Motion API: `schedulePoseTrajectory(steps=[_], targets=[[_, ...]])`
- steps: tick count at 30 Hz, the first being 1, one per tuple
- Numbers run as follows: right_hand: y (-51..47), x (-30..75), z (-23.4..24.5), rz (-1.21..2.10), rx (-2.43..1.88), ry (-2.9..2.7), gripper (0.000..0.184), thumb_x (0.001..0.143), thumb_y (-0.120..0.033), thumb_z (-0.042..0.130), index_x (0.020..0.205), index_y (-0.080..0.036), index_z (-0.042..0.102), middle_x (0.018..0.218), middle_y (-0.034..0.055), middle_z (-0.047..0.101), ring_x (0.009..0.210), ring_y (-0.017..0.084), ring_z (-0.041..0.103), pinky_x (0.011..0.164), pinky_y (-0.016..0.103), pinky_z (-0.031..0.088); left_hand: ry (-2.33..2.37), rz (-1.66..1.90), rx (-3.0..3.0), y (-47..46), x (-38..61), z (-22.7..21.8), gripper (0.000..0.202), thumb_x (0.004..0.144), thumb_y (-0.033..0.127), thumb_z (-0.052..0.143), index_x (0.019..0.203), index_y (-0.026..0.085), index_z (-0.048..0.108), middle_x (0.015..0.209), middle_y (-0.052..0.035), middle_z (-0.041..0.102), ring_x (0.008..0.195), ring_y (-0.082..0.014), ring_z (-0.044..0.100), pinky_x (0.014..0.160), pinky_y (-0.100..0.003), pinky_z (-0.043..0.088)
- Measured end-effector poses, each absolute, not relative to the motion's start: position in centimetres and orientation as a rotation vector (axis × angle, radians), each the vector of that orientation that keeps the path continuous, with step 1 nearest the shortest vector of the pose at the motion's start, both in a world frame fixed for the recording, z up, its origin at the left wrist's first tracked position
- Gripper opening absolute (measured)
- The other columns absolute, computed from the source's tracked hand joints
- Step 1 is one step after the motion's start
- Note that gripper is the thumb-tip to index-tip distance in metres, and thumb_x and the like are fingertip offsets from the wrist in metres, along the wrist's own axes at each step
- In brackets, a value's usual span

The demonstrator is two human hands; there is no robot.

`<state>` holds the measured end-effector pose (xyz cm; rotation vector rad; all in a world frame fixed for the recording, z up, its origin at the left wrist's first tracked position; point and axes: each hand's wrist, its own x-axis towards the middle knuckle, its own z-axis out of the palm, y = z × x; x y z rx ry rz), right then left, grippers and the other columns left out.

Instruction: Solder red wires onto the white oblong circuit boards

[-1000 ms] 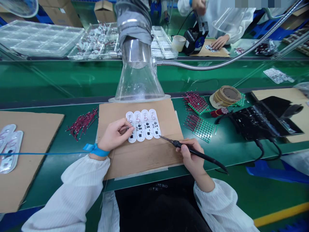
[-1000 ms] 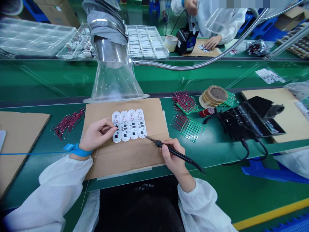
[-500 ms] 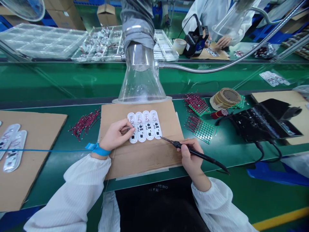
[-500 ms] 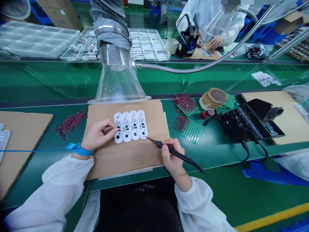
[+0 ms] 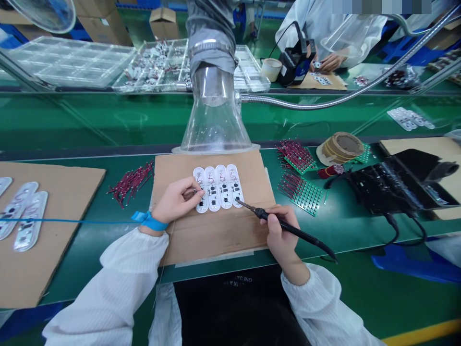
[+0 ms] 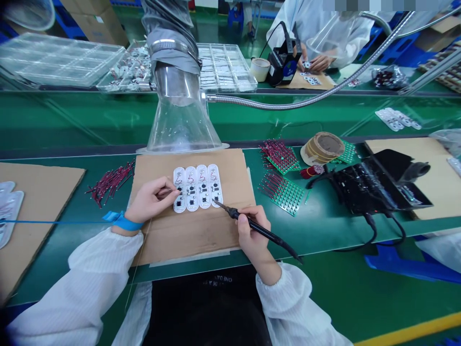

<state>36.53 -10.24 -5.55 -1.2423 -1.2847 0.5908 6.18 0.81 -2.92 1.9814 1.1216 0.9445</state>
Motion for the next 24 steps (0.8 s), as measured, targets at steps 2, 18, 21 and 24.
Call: schedulePoseTrajectory(steps=[2,18,21,24], targets=[[-10.14,36.48,-5.87,0.606,-1.255,-1.308,0.012,0.108,-0.036,0.066,0.102,-0.027,0.068,0.08,-0.0007,0.069,0.064,0.018,0.068,0.061,0.031,0.056,1.125,0.945,1.984,0.79,6.16,-2.88,0.018,0.096,0.027,0.066,0.081,0.019,0.063,0.06,0.0098,0.036,0.052,-0.009,0.035,0.054,-0.022,0.028],[-10.32,36.76,-6.23,0.645,-1.321,-1.39,0.008,0.105,-0.034,0.07,0.102,-0.027,0.07,0.078,-0.0009,0.072,0.068,0.02,0.072,0.064,0.033,0.058,1.059,0.938,2.047,0.68,6.5,-2.58,0.019,0.097,0.024,0.067,0.08,0.019,0.062,0.062,0.008,0.043,0.052,-0.0081,0.035,0.052,-0.022,0.028],[-10.41,36.91,-6.4,0.639,-1.323,-1.381,0.009,0.106,-0.036,0.069,0.103,-0.027,0.07,0.08,-0.0006,0.072,0.068,0.02,0.071,0.065,0.033,0.058,1.062,0.944,2.051,0.7,6.48,-2.59,0.018,0.097,0.024,0.067,0.08,0.02,0.062,0.062,0.008,0.043,0.052,-0.0083,0.035,0.052,-0.022,0.029],[-10.42,36.96,-6.42,0.643,-1.322,-1.382,0.01,0.107,-0.037,0.068,0.105,-0.027,0.07,0.08,-0.0007,0.072,0.068,0.019,0.071,0.064,0.032,0.058,1.071,0.944,2.042,0.74,6.43,-2.54,0.019,0.096,0.024,0.067,0.079,0.02,0.061,0.062,0.0077,0.044,0.053,-0.0083,0.036,0.053,-0.023,0.029]])
